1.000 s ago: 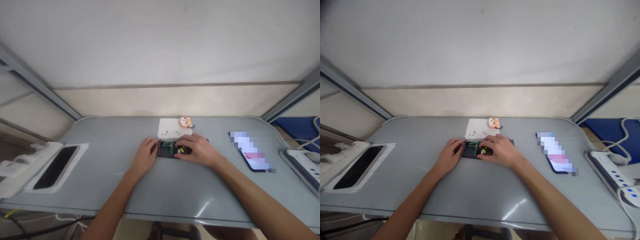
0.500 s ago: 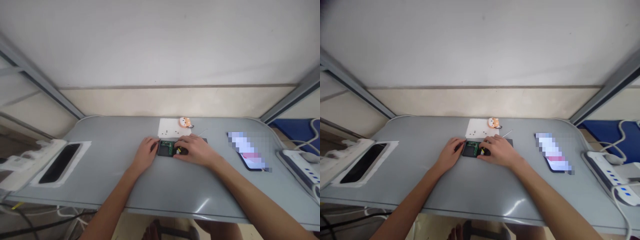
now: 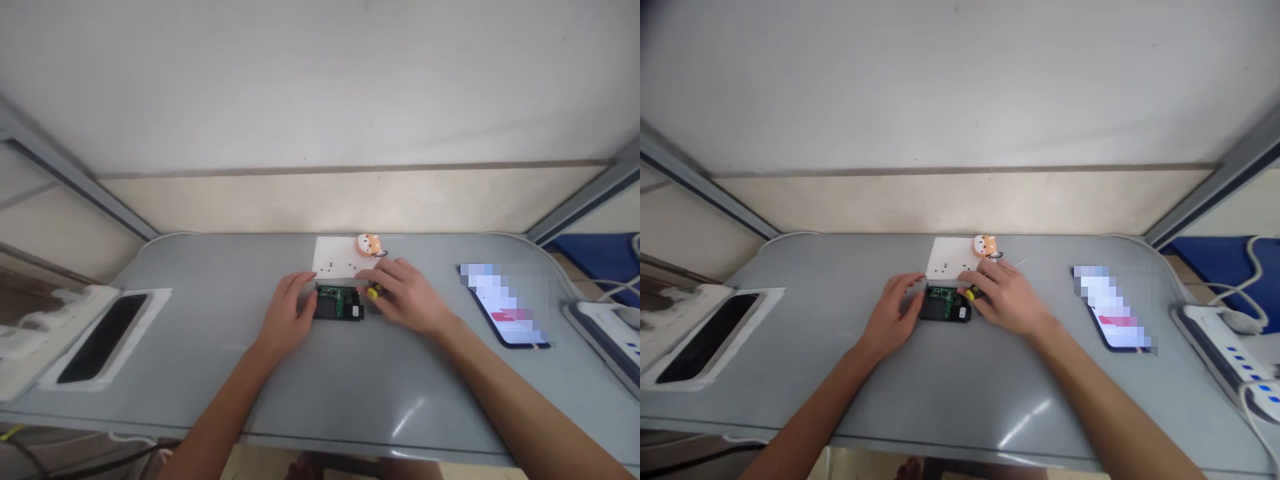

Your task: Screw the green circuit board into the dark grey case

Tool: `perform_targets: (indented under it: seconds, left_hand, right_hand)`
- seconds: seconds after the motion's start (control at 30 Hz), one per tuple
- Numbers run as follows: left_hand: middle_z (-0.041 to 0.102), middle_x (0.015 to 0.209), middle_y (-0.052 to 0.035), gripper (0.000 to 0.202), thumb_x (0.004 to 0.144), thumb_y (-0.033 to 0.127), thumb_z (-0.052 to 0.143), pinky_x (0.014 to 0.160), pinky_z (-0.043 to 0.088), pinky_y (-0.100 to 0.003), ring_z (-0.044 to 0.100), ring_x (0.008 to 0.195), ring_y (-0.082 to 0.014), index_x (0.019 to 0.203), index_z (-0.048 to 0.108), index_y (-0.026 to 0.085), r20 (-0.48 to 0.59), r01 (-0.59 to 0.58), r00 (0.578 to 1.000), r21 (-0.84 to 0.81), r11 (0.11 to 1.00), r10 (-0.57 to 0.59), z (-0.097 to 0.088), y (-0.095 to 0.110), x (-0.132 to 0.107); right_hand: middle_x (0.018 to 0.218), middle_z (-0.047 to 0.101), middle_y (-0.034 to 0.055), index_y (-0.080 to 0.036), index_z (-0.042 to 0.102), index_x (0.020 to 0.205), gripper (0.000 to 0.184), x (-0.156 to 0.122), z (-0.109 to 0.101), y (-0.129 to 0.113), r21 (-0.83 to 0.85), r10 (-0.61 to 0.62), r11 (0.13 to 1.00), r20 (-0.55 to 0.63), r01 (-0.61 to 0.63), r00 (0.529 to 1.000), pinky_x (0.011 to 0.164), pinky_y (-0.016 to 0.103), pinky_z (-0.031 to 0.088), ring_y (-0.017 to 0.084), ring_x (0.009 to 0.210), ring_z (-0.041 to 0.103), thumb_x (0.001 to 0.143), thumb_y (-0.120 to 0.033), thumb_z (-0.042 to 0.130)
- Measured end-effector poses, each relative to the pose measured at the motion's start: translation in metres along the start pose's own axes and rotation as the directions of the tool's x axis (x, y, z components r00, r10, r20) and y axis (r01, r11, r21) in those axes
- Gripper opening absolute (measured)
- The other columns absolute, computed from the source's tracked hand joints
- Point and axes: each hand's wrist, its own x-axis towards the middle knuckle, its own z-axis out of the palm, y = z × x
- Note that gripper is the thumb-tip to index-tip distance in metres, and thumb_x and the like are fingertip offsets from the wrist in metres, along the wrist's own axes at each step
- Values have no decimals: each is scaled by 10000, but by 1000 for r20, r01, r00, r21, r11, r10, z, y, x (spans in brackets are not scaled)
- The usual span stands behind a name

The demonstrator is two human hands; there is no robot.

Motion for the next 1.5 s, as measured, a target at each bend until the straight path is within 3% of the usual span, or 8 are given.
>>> perform_targets:
  seconds: [0.1,0.2,0.27,0.33,0.6,0.97,1.23,1.5]
  left_hand:
    - [634,1365,-103,392,1024,290,544,1121,443,-446,576,1279,-246,1410,515,228,80,-164,984,78,983,157,-4,13,1]
    - [614,1441,-110,510,1006,358,602,1189,361,-466,559,1339,-259,1475,462,216,220,-262,947,96,960,236,-6,25,7]
    - [584,1491,-117,591,982,424,648,1218,317,-478,544,1371,-271,1498,447,215,321,-274,917,76,959,236,-6,31,13]
    - [574,1511,-115,654,950,468,693,1225,306,-482,532,1390,-280,1505,448,222,405,-269,885,43,962,230,-5,35,19]
    - [616,1473,-82,569,977,461,657,1205,335,-466,557,1370,-264,1476,484,251,444,-235,868,-23,972,221,8,30,26]
    - [638,1448,-71,654,905,450,746,1210,361,-506,594,1325,-291,1489,495,297,348,-120,929,-36,992,125,9,12,16]
    - [658,1432,-45,630,899,436,759,1232,301,-501,605,1317,-267,1462,508,307,375,-96,920,-69,993,115,14,9,18]
    - [659,1433,-28,634,893,444,770,1217,320,-498,594,1313,-276,1461,518,321,365,-101,924,-60,993,116,15,7,17]
  right_hand:
    - [945,695,77,-229,632,1073,120,-2,-8,4,97,47,995,-342,-14,939,726,371,501,223,846,648,983,-264,561]
    - [854,654,63,-232,626,944,267,-4,-9,8,256,279,955,-604,-150,746,642,356,474,212,759,628,1028,-383,422]
    - [734,574,30,-228,590,839,359,-6,-5,11,345,457,889,-667,-299,589,545,322,400,178,622,530,1042,-425,369]
    - [702,537,13,-221,561,816,337,-7,1,14,391,575,815,-633,-428,517,511,306,362,158,574,469,1034,-418,396]
    - [834,699,42,-227,630,965,176,-8,12,13,228,577,817,-317,-530,753,722,354,489,214,769,649,965,-390,564]
    - [953,753,77,-233,643,1045,284,-7,13,11,201,596,801,-189,-563,780,761,361,490,239,839,671,997,-490,534]
    - [822,715,52,-227,614,1016,414,1,9,12,425,756,624,-118,-655,644,672,317,465,214,766,667,1009,-607,451]
    - [661,619,11,-227,611,962,527,11,6,12,712,913,311,-42,-629,405,624,319,497,183,605,602,957,-724,434]
